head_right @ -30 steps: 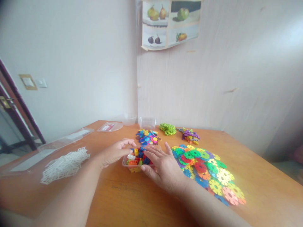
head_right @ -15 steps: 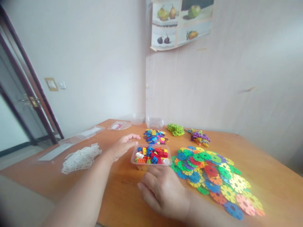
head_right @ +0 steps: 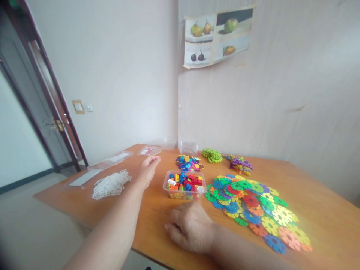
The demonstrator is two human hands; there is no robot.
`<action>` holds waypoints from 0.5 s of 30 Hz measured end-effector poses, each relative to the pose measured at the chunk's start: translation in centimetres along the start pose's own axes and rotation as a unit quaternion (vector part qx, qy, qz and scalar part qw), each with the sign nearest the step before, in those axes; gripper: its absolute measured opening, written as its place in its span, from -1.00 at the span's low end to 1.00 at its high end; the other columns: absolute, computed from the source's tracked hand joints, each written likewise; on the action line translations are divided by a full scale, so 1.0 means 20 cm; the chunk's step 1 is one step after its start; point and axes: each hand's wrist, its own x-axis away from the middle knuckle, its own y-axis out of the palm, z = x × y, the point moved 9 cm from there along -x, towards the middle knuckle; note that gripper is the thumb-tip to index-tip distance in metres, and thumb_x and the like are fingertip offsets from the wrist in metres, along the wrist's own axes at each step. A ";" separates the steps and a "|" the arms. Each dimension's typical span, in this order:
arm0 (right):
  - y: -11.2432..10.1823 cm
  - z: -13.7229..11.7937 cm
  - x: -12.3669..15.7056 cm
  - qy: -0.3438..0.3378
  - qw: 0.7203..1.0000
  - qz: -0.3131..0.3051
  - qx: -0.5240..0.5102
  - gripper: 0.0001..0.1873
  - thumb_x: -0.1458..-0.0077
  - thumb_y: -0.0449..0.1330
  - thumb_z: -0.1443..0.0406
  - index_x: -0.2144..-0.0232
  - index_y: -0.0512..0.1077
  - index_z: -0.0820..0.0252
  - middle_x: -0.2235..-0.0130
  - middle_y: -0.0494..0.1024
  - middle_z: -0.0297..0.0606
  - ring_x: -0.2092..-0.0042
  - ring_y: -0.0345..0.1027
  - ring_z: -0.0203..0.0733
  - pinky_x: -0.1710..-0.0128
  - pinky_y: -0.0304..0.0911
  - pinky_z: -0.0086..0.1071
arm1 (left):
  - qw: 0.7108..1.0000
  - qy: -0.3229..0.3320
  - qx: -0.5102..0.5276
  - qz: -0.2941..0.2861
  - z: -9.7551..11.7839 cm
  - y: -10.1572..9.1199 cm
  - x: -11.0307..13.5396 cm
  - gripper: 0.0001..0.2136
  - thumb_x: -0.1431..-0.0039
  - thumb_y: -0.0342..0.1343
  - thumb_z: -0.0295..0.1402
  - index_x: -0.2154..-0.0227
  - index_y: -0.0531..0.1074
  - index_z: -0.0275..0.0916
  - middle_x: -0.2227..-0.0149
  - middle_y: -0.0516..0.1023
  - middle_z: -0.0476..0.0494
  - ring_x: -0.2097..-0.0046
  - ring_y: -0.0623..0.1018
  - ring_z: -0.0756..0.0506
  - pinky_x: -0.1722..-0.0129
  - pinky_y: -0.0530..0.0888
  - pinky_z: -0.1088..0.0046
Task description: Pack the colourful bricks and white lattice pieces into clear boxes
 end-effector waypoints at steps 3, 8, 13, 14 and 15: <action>-0.01 0.01 0.00 0.016 1.000 0.001 -0.004 -0.73 -0.25 0.04 0.18 0.47 0.28 0.15 0.42 0.49 -0.29 0.42 0.28 -0.29 0.40 0.03 -0.37 | 0.999 0.001 0.010 0.052 0.03 -0.05 -0.02 -0.78 -0.01 0.14 -0.23 0.33 0.50 -0.25 0.36 0.56 -0.05 0.31 0.49 -0.04 0.27 0.38 0.48; -0.01 0.01 0.00 0.028 0.999 -0.007 -0.024 -0.75 -0.24 0.04 0.21 0.47 0.28 0.16 0.41 0.49 -0.29 0.39 0.29 -0.29 0.37 0.05 -0.38 | 0.996 -0.012 -0.048 0.072 0.06 -0.12 -0.05 -0.77 -0.03 0.09 -0.25 0.30 0.50 -0.25 0.47 0.49 0.00 0.45 0.42 0.01 0.47 0.28 0.53; 0.01 0.03 0.00 0.060 0.997 -0.028 -0.040 -0.75 -0.27 0.03 0.20 0.45 0.29 0.16 0.38 0.50 -0.27 0.35 0.31 -0.26 0.33 0.08 -0.36 | 0.991 -0.025 -0.122 0.046 0.00 -0.23 -0.08 -0.76 0.00 0.13 -0.25 0.28 0.52 -0.23 0.52 0.49 0.02 0.54 0.38 0.02 0.57 0.19 0.54; 0.01 0.03 0.00 0.067 0.996 -0.034 -0.044 -0.75 -0.27 0.03 0.20 0.45 0.30 0.16 0.37 0.50 -0.27 0.35 0.32 -0.26 0.32 0.09 -0.36 | 0.989 -0.026 -0.142 0.045 -0.02 -0.28 -0.10 -0.77 0.00 0.13 -0.25 0.28 0.52 -0.22 0.51 0.51 0.02 0.53 0.40 0.01 0.56 0.20 0.54; 0.02 0.03 0.00 0.075 0.995 -0.040 -0.048 -0.74 -0.27 0.03 0.20 0.45 0.30 0.16 0.37 0.50 -0.28 0.34 0.32 -0.25 0.32 0.10 -0.36 | 0.985 -0.026 -0.164 0.045 -0.03 -0.33 -0.12 -0.77 0.00 0.12 -0.26 0.29 0.52 -0.21 0.49 0.53 0.01 0.51 0.42 0.00 0.55 0.22 0.53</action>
